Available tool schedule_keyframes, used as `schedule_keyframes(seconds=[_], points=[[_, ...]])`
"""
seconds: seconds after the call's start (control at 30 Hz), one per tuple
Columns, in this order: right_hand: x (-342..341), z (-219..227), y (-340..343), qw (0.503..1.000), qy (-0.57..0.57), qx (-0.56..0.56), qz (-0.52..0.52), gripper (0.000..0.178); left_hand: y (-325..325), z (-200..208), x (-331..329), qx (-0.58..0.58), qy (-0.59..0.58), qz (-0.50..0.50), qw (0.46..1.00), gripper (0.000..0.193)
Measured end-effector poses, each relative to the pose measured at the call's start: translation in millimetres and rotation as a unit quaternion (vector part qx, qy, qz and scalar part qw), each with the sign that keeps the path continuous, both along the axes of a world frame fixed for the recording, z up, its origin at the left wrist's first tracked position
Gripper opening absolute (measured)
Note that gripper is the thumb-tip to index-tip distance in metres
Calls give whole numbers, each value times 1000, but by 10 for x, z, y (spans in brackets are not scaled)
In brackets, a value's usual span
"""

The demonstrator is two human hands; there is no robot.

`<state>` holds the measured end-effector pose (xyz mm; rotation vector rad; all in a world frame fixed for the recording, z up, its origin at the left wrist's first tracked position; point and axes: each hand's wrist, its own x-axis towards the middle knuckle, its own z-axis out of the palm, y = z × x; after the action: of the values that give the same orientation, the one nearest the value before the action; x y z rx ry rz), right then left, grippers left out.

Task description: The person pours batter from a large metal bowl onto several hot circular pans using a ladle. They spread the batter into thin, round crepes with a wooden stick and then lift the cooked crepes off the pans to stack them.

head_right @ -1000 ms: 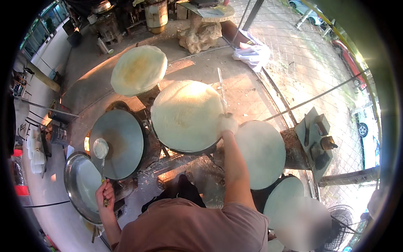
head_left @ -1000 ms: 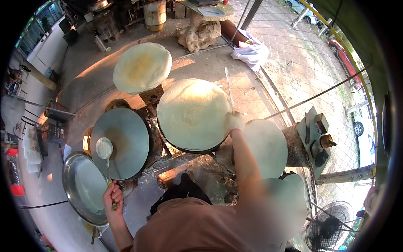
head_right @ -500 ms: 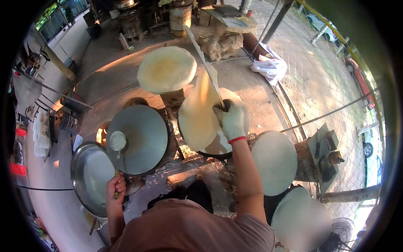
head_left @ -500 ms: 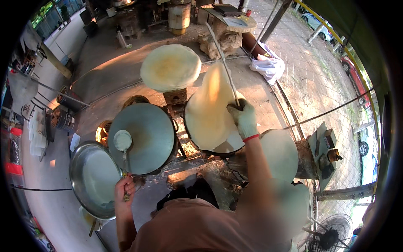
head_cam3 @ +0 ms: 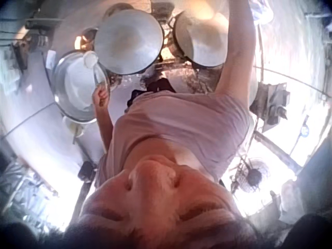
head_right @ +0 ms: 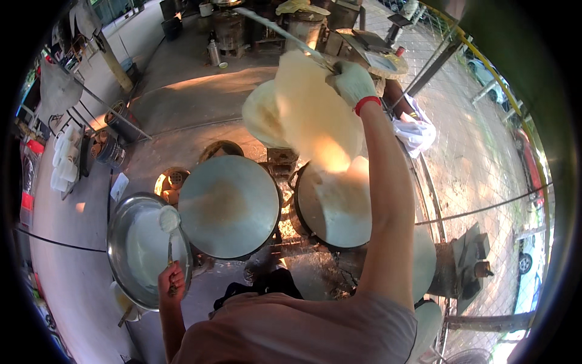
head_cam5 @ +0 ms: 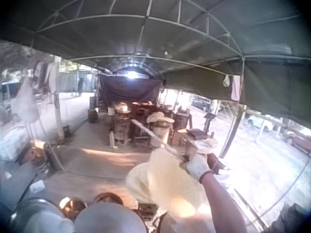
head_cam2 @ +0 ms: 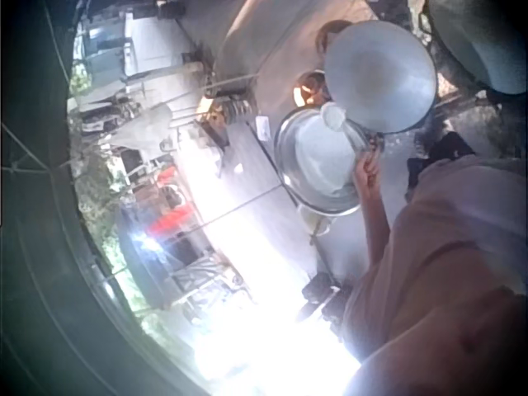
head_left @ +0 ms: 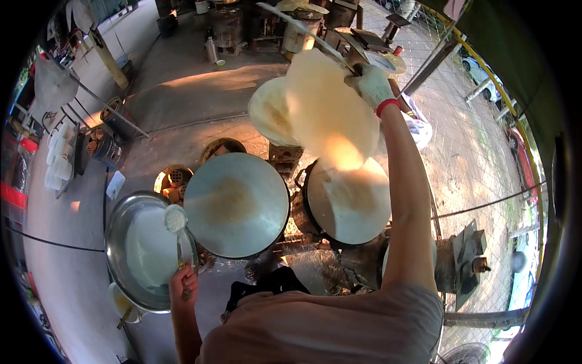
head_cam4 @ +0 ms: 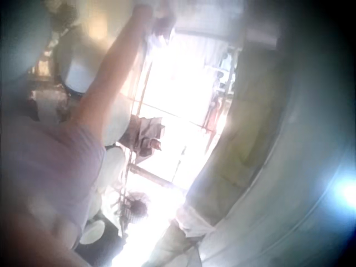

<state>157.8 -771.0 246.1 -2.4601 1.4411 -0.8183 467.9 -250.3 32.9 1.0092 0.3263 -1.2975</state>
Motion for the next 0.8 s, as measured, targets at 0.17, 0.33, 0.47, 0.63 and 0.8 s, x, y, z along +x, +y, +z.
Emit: schedule_keyframes(seconds=[0.17,0.33,0.47,0.63,0.8], points=[[626,-545,96,985,82,-135,65,19,39,-22,-46,-17,-10,86,996,4],[885,-2305,-381,984,173,-34,37,13,-176,-70,-98,12,-23,123,992,3],[1021,-3049,-467,984,165,55,40,15,-219,-50,-165,81,-45,164,982,4],[1319,-2977,-428,983,168,61,51,16,-340,128,-255,135,5,231,963,4],[1537,-2930,-342,955,171,166,178,44,148,-180,-115,-18,41,189,981,3]])
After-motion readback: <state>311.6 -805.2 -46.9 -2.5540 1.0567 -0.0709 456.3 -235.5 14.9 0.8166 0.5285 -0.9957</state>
